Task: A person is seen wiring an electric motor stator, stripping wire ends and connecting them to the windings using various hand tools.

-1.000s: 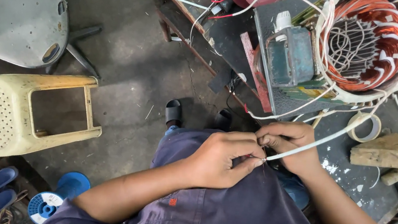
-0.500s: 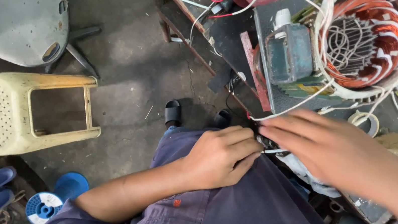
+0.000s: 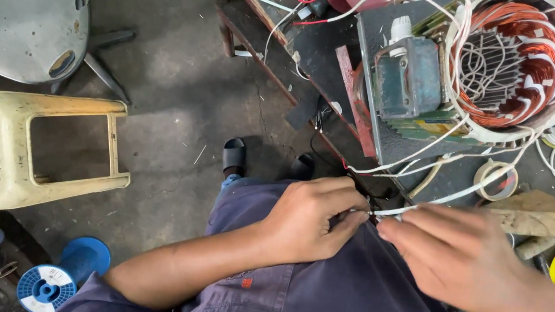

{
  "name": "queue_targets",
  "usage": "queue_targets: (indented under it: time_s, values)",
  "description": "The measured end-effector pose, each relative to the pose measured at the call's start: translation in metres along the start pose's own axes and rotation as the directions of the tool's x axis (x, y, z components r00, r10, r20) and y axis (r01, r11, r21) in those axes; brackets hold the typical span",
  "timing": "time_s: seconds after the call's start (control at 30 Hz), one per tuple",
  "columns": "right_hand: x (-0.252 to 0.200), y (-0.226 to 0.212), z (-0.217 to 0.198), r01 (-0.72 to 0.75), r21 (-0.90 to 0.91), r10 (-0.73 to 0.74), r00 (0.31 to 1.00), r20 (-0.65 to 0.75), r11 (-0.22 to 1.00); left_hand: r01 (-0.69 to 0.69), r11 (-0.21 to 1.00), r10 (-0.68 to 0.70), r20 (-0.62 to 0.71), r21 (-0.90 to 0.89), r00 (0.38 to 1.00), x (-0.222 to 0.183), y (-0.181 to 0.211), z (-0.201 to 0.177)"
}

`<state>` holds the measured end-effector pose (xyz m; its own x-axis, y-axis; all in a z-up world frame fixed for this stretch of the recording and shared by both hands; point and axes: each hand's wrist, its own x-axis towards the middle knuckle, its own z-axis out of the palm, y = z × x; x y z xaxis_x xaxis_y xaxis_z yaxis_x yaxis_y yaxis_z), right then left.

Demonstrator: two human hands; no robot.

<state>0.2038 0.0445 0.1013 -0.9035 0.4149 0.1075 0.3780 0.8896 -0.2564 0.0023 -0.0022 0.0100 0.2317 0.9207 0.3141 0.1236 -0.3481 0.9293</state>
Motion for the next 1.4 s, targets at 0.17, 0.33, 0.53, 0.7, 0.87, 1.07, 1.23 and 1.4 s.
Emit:
queue_targets:
  time_s: [0.17, 0.33, 0.53, 0.7, 0.87, 1.07, 1.23, 1.4]
  values:
    - [-0.041, -0.012, 0.031, -0.102, 0.098, 0.114, 0.985, -0.127, 0.99, 0.02, 0.999, -0.02, 0.003, -0.048, 1.0, -0.001, 0.0, 0.003]
    - [-0.049, -0.014, 0.067, -0.091, 0.255, 0.17, 0.937, -0.307, 0.963, 0.099, 0.984, -0.095, 0.032, -0.151, 0.995, -0.002, -0.005, 0.005]
    - [-0.06, 0.006, 0.13, -0.317, 0.824, 0.646, 0.76, -0.076, 0.47, 0.159, 0.902, -0.16, 0.031, -0.401, 0.987, 0.002, -0.011, 0.009]
    - [-0.069, 0.028, 0.18, -0.136, 0.989, 0.683, 0.717, 0.137, -0.056, 0.184, 0.873, -0.158, 0.094, -0.453, 0.983, 0.0, -0.021, 0.011]
    - [-0.053, 0.036, 0.173, -0.158, 0.979, 0.715, 0.669, 0.2, -0.126, 0.157, 0.891, -0.114, 0.123, -0.426, 0.986, -0.002, -0.023, 0.013]
    - [-0.034, 0.03, 0.112, -0.234, 0.928, 0.593, 0.805, 0.019, 0.288, 0.134, 0.945, -0.109, 0.097, -0.298, 0.989, 0.002, -0.007, 0.006]
    - [-0.043, 0.016, 0.111, 0.034, 0.932, 0.532, 0.813, -0.235, 0.36, 0.175, 0.975, -0.163, 0.091, -0.139, 0.982, 0.0, -0.002, 0.007]
    - [-0.038, 0.012, 0.122, 0.039, 0.905, 0.577, 0.759, -0.302, 0.423, 0.185, 0.977, -0.177, 0.084, -0.102, 0.981, 0.0, 0.001, 0.006]
